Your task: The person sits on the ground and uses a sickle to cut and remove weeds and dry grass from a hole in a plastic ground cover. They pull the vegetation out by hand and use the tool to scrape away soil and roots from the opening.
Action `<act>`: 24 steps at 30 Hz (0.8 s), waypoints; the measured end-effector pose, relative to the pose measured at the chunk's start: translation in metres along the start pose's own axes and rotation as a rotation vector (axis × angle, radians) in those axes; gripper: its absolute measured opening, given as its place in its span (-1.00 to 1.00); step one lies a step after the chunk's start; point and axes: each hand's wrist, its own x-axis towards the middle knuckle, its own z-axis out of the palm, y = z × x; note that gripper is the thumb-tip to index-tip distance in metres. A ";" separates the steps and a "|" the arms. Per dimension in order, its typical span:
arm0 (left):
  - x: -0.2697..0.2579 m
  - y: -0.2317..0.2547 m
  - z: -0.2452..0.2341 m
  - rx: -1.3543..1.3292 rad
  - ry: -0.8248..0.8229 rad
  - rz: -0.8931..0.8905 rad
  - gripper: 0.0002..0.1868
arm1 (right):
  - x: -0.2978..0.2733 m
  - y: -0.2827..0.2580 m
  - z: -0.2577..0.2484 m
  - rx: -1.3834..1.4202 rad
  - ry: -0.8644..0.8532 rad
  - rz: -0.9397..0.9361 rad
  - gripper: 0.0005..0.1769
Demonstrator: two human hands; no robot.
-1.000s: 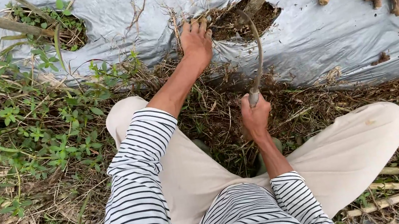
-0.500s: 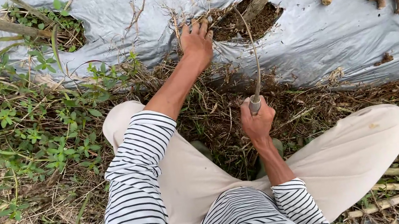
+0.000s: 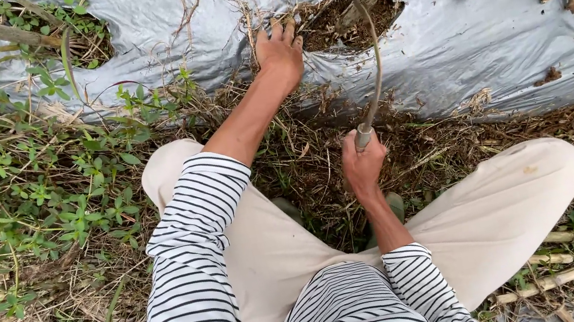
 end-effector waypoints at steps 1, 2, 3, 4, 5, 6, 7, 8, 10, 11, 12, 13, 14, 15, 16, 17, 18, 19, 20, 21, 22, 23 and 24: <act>-0.002 0.001 0.005 -0.002 -0.001 0.003 -0.32 | -0.006 0.005 -0.001 -0.003 -0.001 0.002 -0.83; 0.001 0.000 0.004 -0.012 0.008 0.011 -0.33 | -0.006 0.011 0.000 -0.014 -0.078 0.096 -0.83; 0.004 -0.002 0.003 -0.022 0.018 0.019 -0.33 | -0.006 0.018 0.002 -0.024 -0.154 0.190 -0.82; 0.008 -0.005 0.002 -0.018 0.024 0.022 -0.33 | 0.005 -0.010 -0.004 -0.025 -0.146 0.189 -0.82; 0.012 -0.008 0.001 -0.036 0.042 0.019 -0.35 | 0.016 -0.037 -0.010 0.012 -0.034 -0.008 -0.77; 0.012 -0.003 0.009 -0.065 0.048 0.020 -0.36 | 0.018 -0.063 -0.021 0.040 0.065 -0.197 -0.70; 0.007 0.002 0.011 -0.072 0.042 0.027 -0.36 | 0.011 -0.054 -0.022 0.032 0.060 -0.191 -0.70; 0.005 0.000 0.007 -0.060 0.039 0.024 -0.36 | 0.011 -0.047 -0.019 0.053 0.080 -0.221 -0.64; 0.000 -0.001 -0.001 -0.051 0.036 0.020 -0.36 | 0.003 -0.012 -0.008 0.072 0.096 -0.251 -0.58; -0.002 -0.002 -0.002 -0.038 0.027 0.022 -0.33 | -0.004 0.015 0.000 -0.007 -0.075 0.031 -0.66; -0.003 -0.003 -0.006 -0.020 0.024 0.024 -0.29 | -0.010 0.044 0.010 -0.085 -0.238 0.312 -0.73; -0.019 0.000 -0.014 -0.018 0.029 0.024 -0.29 | -0.006 0.011 -0.001 -0.084 -0.233 0.309 -0.73; -0.034 -0.001 -0.023 -0.003 0.025 0.014 -0.35 | 0.001 -0.022 -0.008 -0.019 -0.124 0.194 -0.72; -0.047 -0.003 -0.032 0.013 0.021 0.004 -0.40 | 0.007 -0.055 -0.015 0.047 -0.013 0.079 -0.70; -0.032 -0.002 -0.023 0.001 0.010 0.002 -0.40 | 0.011 -0.062 -0.022 0.043 -0.028 0.083 -0.70; -0.017 -0.001 -0.012 -0.046 -0.014 0.022 -0.34 | 0.014 -0.069 -0.028 0.002 0.018 -0.059 -0.72; -0.002 -0.004 -0.005 -0.087 -0.029 0.039 -0.27 | 0.019 -0.076 -0.032 -0.033 0.072 -0.206 -0.74; -0.007 -0.002 -0.004 -0.091 -0.031 0.034 -0.27 | 0.013 -0.053 -0.027 -0.031 0.066 -0.208 -0.74; -0.011 0.000 -0.007 -0.046 -0.059 0.039 -0.13 | 0.010 -0.031 -0.022 -0.086 0.007 -0.140 -0.78; -0.014 0.003 -0.011 -0.001 -0.087 0.044 0.03 | 0.007 -0.008 -0.017 -0.140 -0.053 -0.071 -0.82; -0.016 0.004 -0.008 -0.005 -0.087 0.047 0.03 | 0.001 0.003 -0.019 -0.145 -0.055 -0.070 -0.82; -0.018 0.005 -0.005 0.002 -0.093 0.042 0.05 | -0.005 0.014 -0.021 -0.175 -0.137 0.065 -0.80; -0.013 0.004 -0.010 0.021 -0.083 0.042 0.08 | -0.003 0.027 -0.020 -0.204 -0.198 0.196 -0.77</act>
